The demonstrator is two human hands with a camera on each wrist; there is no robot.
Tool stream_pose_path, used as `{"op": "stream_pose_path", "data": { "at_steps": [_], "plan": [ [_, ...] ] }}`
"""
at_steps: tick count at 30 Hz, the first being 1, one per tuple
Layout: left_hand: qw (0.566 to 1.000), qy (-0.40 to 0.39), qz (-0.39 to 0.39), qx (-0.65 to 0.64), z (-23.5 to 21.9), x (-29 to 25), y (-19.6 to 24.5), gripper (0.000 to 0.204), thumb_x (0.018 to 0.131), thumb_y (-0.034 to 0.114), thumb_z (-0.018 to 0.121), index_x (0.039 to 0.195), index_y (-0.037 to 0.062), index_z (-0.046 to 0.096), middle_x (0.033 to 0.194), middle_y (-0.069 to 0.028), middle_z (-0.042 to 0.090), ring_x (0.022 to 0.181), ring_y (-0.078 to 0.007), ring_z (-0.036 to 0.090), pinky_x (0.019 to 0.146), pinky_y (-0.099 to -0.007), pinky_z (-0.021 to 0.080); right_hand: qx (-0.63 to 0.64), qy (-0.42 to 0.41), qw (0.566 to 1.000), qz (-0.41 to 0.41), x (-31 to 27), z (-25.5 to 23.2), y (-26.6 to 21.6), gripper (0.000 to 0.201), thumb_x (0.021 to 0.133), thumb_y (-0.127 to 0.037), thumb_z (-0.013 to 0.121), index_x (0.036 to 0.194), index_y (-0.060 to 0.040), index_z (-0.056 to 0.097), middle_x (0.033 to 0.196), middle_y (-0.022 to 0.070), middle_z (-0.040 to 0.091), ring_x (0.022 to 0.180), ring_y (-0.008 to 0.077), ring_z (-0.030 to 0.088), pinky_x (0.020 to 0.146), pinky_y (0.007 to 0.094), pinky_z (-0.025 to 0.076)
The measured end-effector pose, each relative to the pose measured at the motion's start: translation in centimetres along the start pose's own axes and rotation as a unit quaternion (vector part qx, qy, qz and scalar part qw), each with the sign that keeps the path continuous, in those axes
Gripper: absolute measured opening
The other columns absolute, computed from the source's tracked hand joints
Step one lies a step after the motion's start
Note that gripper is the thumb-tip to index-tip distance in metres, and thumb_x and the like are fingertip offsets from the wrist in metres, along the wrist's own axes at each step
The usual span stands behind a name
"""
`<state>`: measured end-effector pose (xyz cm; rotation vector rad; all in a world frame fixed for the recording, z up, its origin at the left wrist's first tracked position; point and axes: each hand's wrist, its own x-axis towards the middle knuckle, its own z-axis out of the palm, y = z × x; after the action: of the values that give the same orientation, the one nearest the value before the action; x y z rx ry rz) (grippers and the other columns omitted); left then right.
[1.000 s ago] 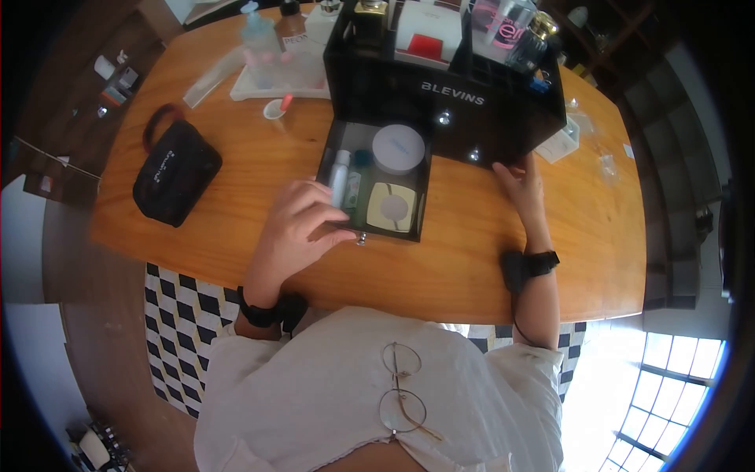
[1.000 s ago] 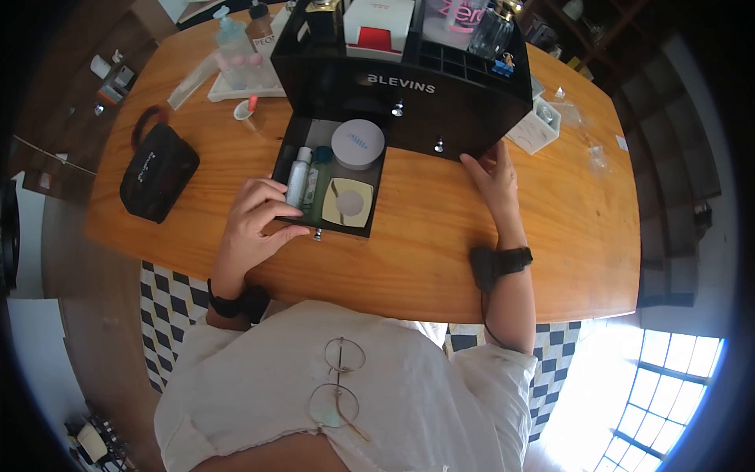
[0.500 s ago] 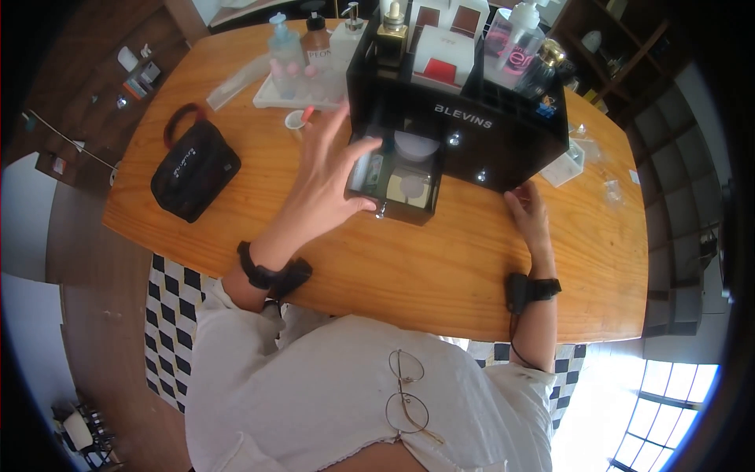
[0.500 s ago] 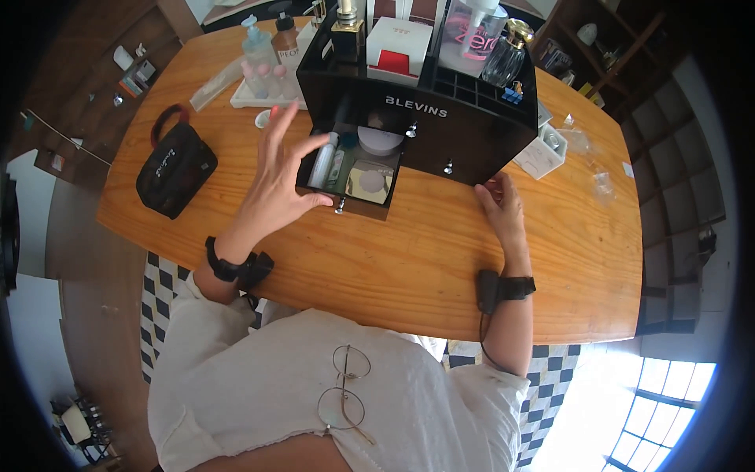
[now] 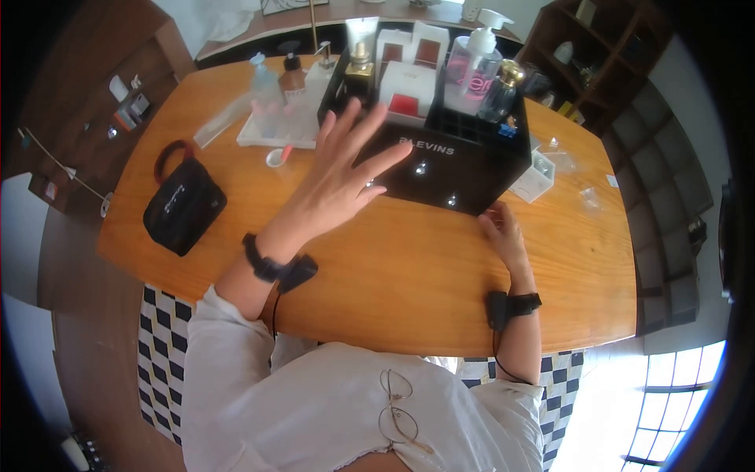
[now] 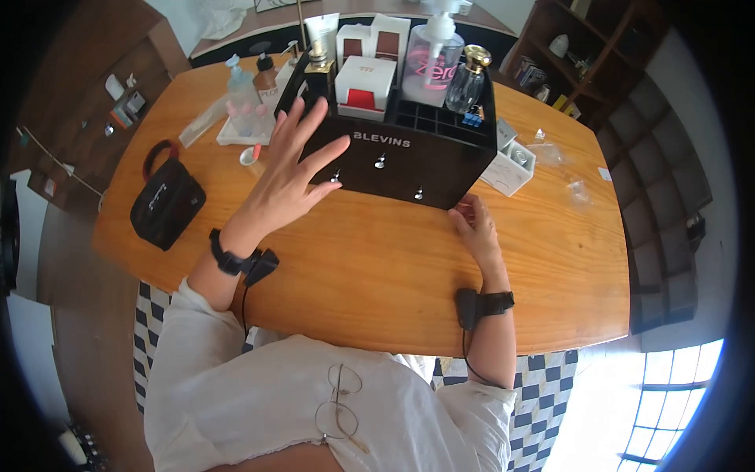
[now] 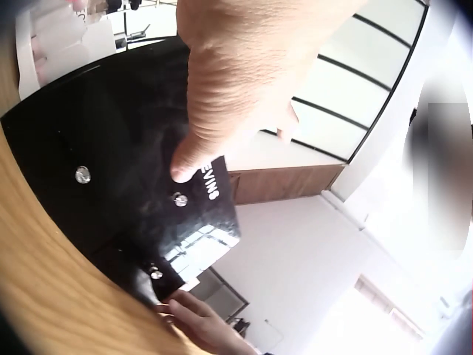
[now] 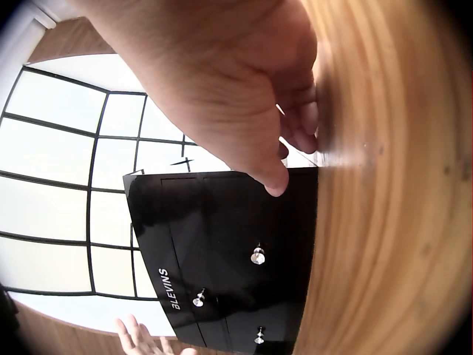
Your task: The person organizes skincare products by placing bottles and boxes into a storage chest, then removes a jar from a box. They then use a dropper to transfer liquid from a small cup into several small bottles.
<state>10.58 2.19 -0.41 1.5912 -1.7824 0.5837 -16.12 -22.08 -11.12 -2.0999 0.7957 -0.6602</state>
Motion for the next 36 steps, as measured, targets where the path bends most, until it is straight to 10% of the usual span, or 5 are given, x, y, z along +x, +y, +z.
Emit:
{"op": "stream_pose_path", "data": {
  "at_steps": [5,11,36],
  "plan": [
    [0.997,0.014,0.012,-0.077,-0.2,-2.6,-0.9,0.036,0.075,-0.003,0.078,0.109,0.0079,0.068,0.115,-0.0072,0.067,0.108,-0.0251,0.066,0.088,-0.0358,0.056,-0.026,0.001,0.999,-0.048,0.0,0.0,0.8,0.030,0.089,-0.012,0.073,0.114,-0.0004,0.060,0.097,0.0084,0.066,0.089,0.0178,0.066,0.077,0.0304,0.055],
    [0.981,0.030,-0.115,-0.154,0.5,-5.3,-1.9,0.008,0.085,0.004,0.073,0.091,0.0039,0.069,0.078,-0.0096,0.068,0.070,-0.0257,0.067,0.060,-0.0347,0.052,-0.045,-0.007,0.997,-0.063,0.0,-0.2,0.6,0.029,0.087,-0.009,0.073,0.111,0.0002,0.060,0.096,0.0078,0.063,0.089,0.0179,0.066,0.076,0.0304,0.055],
    [0.980,-0.039,-0.123,-0.151,2.0,-7.3,-2.5,0.037,0.086,0.013,0.071,0.060,0.0043,0.045,0.055,-0.0098,0.048,0.050,-0.0277,0.050,0.046,-0.0375,0.039,0.033,0.093,0.994,0.048,-0.6,-1.2,-0.8,0.023,0.095,-0.017,0.066,0.078,-0.0018,0.067,0.061,0.0012,0.062,0.056,0.0056,0.056,0.054,0.0223,0.046]
  ]
}}
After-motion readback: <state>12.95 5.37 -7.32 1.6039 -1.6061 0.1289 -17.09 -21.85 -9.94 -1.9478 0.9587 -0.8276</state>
